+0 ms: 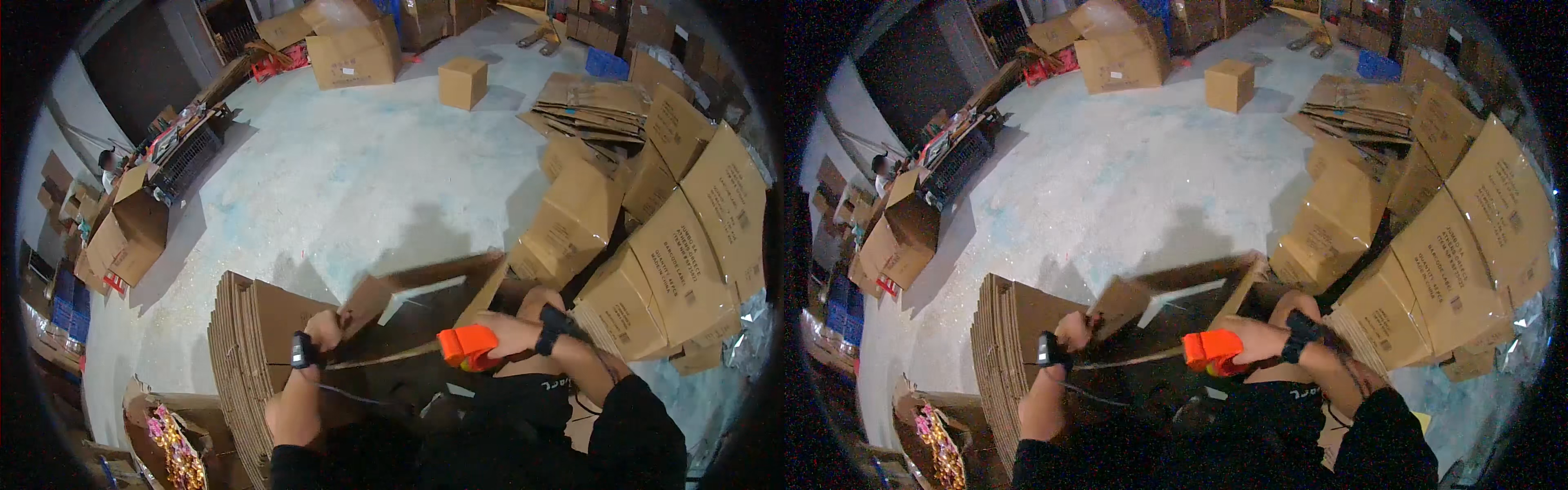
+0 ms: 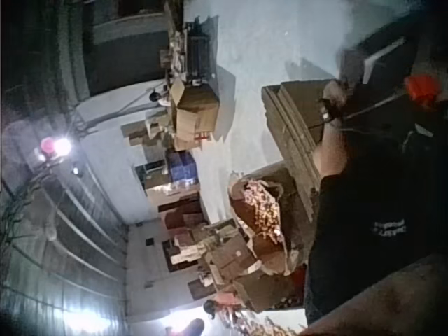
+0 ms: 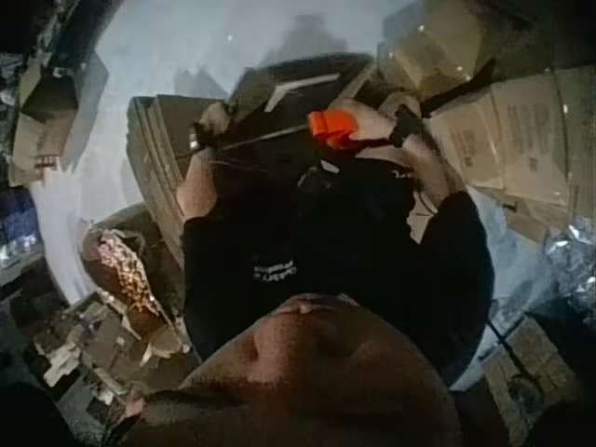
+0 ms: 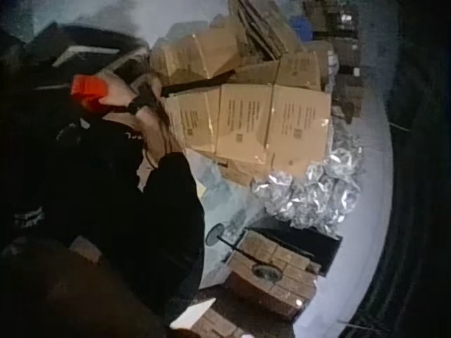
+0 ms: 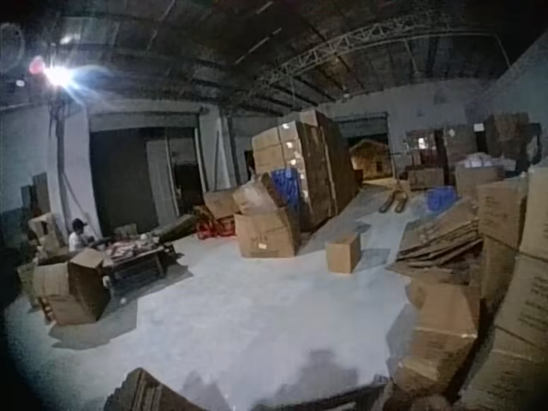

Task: The person is assembling and taping small cardboard boxes on a warehouse floor.

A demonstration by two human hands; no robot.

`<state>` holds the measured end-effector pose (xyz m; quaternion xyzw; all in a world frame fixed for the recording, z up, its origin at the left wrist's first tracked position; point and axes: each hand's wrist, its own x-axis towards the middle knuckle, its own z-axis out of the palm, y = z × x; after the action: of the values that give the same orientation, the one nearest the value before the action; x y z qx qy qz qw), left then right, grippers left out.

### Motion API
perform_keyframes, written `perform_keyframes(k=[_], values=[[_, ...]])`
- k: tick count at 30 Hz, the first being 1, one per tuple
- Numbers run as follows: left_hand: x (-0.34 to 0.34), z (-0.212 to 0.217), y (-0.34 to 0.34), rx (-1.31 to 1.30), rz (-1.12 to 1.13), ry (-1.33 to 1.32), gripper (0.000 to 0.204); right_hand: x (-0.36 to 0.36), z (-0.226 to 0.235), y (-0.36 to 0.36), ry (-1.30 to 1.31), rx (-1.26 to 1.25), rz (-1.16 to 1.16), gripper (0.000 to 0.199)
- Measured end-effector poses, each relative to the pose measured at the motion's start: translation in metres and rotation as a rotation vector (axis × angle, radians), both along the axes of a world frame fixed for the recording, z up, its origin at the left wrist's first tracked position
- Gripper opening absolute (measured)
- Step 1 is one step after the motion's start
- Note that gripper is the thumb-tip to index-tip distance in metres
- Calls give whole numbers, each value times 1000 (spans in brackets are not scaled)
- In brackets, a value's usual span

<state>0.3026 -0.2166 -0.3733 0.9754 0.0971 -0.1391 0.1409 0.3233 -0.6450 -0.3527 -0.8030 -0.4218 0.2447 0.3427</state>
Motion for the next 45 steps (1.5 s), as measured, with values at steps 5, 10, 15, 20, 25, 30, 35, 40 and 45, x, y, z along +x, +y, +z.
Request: perform_keyframes(k=[5, 10, 15, 20, 25, 30, 35, 40, 45], values=[[-1, -25, 10, -127, -23, 114, 32, 8, 7, -68, 375, -14, -50, 43], [-17, -109, 72, 221, -783, 22, 18, 47, 17, -56, 627, 195, -206, 59], [-14, -80, 18, 133, -466, 266, 25, 100, 39, 10, 818, 658, -353, 53], [-30, -134, 60, -436, 443, 25, 30, 102, 8, 83, 550, 36, 56, 41], [-20, -63, 14, -148, 409, -141, 28, 44, -7, 39, 1219, 46, 34, 33], [-28, -75, 25, -206, 185, -222, 32, -13, 21, 23, 800, -156, 208, 53], [-17, -27, -27, -176, 190, -146, 30, 13, 10, -31, 1234, 600, -276, 68], [-7, 17, -69, -310, 472, -33, 30, 101, -14, -72, 1130, 704, -765, 27], [3, -44, -62, -302, 616, -210, 30, 121, -132, -42, 1463, 599, -622, 14]])
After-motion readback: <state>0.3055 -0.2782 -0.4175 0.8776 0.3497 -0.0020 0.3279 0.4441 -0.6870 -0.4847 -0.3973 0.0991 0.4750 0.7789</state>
